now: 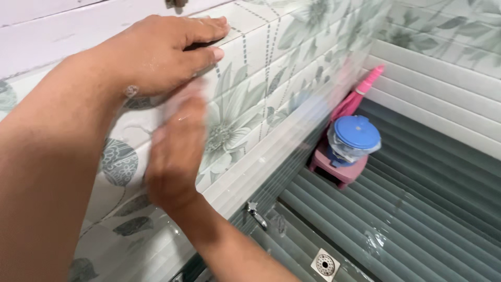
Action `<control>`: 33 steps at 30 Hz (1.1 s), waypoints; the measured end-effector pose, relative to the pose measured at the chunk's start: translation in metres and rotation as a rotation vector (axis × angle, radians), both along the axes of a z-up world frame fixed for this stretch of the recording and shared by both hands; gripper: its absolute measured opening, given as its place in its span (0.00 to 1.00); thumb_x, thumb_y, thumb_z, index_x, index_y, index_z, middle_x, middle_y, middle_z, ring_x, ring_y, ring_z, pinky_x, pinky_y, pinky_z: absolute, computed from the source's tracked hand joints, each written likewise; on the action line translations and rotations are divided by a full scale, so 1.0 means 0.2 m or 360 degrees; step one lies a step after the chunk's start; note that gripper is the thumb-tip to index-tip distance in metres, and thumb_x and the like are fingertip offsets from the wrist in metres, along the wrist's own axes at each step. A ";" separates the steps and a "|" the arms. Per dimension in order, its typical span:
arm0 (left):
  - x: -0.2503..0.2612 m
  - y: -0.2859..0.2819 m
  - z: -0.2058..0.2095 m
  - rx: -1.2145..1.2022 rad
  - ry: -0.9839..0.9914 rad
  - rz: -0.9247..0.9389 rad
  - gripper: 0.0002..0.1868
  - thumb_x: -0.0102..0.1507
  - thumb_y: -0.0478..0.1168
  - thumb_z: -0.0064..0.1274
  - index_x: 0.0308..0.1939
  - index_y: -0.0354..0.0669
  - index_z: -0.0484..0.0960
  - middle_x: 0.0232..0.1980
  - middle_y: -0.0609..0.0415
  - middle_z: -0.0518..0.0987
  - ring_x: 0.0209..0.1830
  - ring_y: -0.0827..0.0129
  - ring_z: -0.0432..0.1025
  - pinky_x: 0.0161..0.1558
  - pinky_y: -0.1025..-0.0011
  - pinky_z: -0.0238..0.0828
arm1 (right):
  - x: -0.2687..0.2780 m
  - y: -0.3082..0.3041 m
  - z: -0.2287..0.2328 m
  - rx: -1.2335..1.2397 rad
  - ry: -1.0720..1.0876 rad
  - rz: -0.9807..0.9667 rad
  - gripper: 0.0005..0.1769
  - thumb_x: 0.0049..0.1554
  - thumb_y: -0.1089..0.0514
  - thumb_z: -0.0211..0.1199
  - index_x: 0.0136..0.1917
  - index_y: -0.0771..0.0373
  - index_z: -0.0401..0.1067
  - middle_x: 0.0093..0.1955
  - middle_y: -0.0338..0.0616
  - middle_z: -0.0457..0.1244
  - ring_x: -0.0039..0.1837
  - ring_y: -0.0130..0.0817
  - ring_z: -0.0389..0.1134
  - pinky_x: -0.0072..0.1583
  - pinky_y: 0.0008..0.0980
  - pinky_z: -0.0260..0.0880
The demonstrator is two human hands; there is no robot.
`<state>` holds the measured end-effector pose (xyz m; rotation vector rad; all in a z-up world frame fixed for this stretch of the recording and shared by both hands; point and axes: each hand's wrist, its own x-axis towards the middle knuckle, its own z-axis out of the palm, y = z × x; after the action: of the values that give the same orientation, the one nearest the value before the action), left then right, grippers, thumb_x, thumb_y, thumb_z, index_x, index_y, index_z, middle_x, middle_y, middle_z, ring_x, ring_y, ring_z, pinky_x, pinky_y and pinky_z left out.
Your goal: The person mixes soap and water in a bucket, then uses a cloth to wipe down and clean the wall tiles around a window and above a sink.
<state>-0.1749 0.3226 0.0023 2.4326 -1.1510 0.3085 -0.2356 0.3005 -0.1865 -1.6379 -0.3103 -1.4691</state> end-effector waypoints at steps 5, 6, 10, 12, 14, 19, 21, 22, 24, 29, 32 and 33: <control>-0.09 0.14 0.00 0.0133 -0.0297 -0.0004 0.33 0.65 0.51 0.56 0.72 0.43 0.70 0.74 0.47 0.69 0.71 0.51 0.65 0.68 0.63 0.57 | 0.09 -0.36 -0.12 -0.1007 -0.0205 0.0296 0.28 0.73 0.60 0.60 0.82 0.57 0.56 0.84 0.44 0.47 0.85 0.45 0.47 0.79 0.45 0.55; -0.11 0.18 0.00 0.0125 -0.0302 0.0023 0.33 0.65 0.51 0.56 0.72 0.43 0.70 0.74 0.47 0.69 0.71 0.51 0.65 0.68 0.63 0.57 | 0.12 -0.45 -0.10 -0.1348 -0.0280 0.0258 0.29 0.72 0.58 0.64 0.81 0.56 0.58 0.85 0.43 0.48 0.86 0.45 0.48 0.77 0.46 0.58; -0.25 0.26 -0.01 0.0145 -0.0274 0.0302 0.33 0.65 0.54 0.53 0.73 0.49 0.71 0.73 0.51 0.71 0.67 0.52 0.68 0.65 0.62 0.61 | 0.13 -0.62 0.06 -0.1329 -0.0255 0.0436 0.29 0.67 0.64 0.62 0.79 0.57 0.60 0.85 0.43 0.49 0.85 0.48 0.50 0.77 0.45 0.59; -0.33 0.27 -0.01 0.0166 -0.0316 0.0418 0.30 0.67 0.54 0.48 0.72 0.52 0.72 0.72 0.53 0.72 0.66 0.52 0.69 0.65 0.61 0.62 | 0.09 -0.54 0.12 -0.1072 -0.0306 0.0441 0.29 0.68 0.63 0.61 0.80 0.59 0.58 0.83 0.42 0.48 0.85 0.46 0.49 0.77 0.46 0.56; -0.43 0.30 -0.03 0.0267 -0.0454 0.0722 0.24 0.74 0.55 0.37 0.67 0.53 0.78 0.71 0.61 0.75 0.65 0.56 0.72 0.65 0.58 0.66 | 0.04 -0.44 0.15 -0.1005 -0.0329 0.0495 0.30 0.67 0.65 0.60 0.79 0.60 0.58 0.84 0.43 0.48 0.85 0.47 0.49 0.78 0.47 0.56; -0.63 0.42 -0.07 0.0470 -0.0653 0.1086 0.26 0.70 0.60 0.41 0.67 0.58 0.79 0.69 0.65 0.76 0.60 0.57 0.74 0.57 0.57 0.70 | 0.03 -0.34 0.03 -0.1154 -0.0433 0.0650 0.29 0.69 0.63 0.58 0.80 0.56 0.55 0.86 0.39 0.46 0.84 0.43 0.50 0.80 0.47 0.57; -0.69 0.47 -0.09 0.0449 -0.0732 0.1103 0.31 0.66 0.63 0.46 0.70 0.59 0.77 0.66 0.62 0.77 0.58 0.55 0.74 0.53 0.56 0.71 | 0.07 -0.35 -0.04 -0.2055 -0.0379 0.0714 0.33 0.71 0.69 0.50 0.84 0.50 0.52 0.88 0.33 0.47 0.87 0.37 0.53 0.76 0.37 0.62; -0.70 0.49 -0.10 0.0476 -0.0797 0.1140 0.30 0.65 0.64 0.45 0.68 0.61 0.79 0.65 0.64 0.79 0.56 0.58 0.76 0.51 0.56 0.73 | 0.09 -0.36 -0.05 -0.2059 -0.0391 0.0729 0.33 0.71 0.69 0.50 0.84 0.50 0.52 0.88 0.33 0.47 0.87 0.37 0.53 0.76 0.37 0.62; -0.74 0.53 -0.11 0.0502 -0.0845 0.1171 0.30 0.65 0.65 0.43 0.66 0.64 0.81 0.64 0.65 0.80 0.54 0.61 0.78 0.48 0.56 0.74 | 0.14 -0.40 -0.01 -0.2172 -0.0377 0.1478 0.36 0.71 0.57 0.49 0.86 0.52 0.38 0.88 0.29 0.39 0.87 0.34 0.48 0.84 0.43 0.57; -0.85 0.64 -0.11 0.0396 -0.0802 0.1415 0.22 0.70 0.62 0.44 0.61 0.65 0.85 0.55 0.64 0.84 0.46 0.64 0.81 0.42 0.65 0.77 | 0.07 -0.34 0.28 -0.1608 -0.0573 0.0498 0.31 0.74 0.56 0.53 0.86 0.48 0.49 0.89 0.34 0.42 0.87 0.35 0.43 0.84 0.42 0.50; -0.88 0.69 -0.11 0.0425 -0.0672 0.1626 0.21 0.74 0.57 0.39 0.63 0.70 0.84 0.49 0.61 0.86 0.43 0.60 0.80 0.37 0.62 0.75 | -0.08 -0.07 0.33 -0.1442 -0.0455 0.0482 0.31 0.64 0.54 0.57 0.79 0.42 0.58 0.84 0.48 0.45 0.85 0.45 0.46 0.83 0.53 0.44; -0.91 0.70 -0.12 0.0425 -0.0662 0.1651 0.21 0.74 0.57 0.39 0.63 0.70 0.84 0.49 0.61 0.86 0.43 0.60 0.80 0.37 0.62 0.75 | -0.11 -0.05 0.33 -0.1447 -0.0462 0.0509 0.31 0.64 0.54 0.57 0.79 0.42 0.58 0.84 0.48 0.45 0.85 0.45 0.46 0.83 0.53 0.44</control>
<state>-0.3563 0.4628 -0.0221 3.1025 0.0847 1.0465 -0.2577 0.2906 -0.1199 -1.9004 -1.5042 -1.3843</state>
